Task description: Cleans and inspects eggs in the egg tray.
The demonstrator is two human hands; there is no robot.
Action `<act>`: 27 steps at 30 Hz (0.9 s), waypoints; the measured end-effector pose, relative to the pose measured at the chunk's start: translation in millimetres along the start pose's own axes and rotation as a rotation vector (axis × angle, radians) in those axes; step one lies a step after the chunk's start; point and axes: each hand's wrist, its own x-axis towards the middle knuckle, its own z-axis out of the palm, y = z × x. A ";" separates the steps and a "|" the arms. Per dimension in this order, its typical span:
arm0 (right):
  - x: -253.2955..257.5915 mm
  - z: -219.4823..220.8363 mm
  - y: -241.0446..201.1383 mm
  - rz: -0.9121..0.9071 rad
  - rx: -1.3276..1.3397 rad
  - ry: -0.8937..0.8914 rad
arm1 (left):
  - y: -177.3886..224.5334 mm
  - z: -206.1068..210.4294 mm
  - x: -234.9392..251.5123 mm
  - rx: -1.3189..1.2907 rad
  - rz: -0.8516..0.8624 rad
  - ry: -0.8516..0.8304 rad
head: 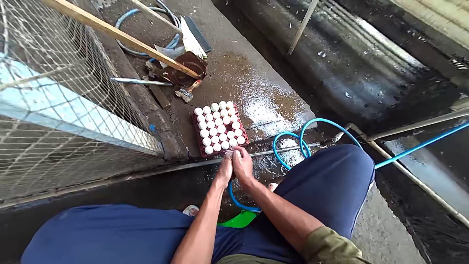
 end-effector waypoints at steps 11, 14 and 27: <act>6.1 2.6 1.7 -0.004 0.070 -0.020 | 0.3 1.8 4.8 0.048 0.077 0.020; 3.8 4.8 -1.6 0.032 0.035 -0.027 | -2.5 8.3 9.4 0.099 0.155 0.118; 2.6 -1.3 -1.0 -0.197 -0.026 -0.009 | 9.7 1.0 4.7 -0.144 0.014 -0.001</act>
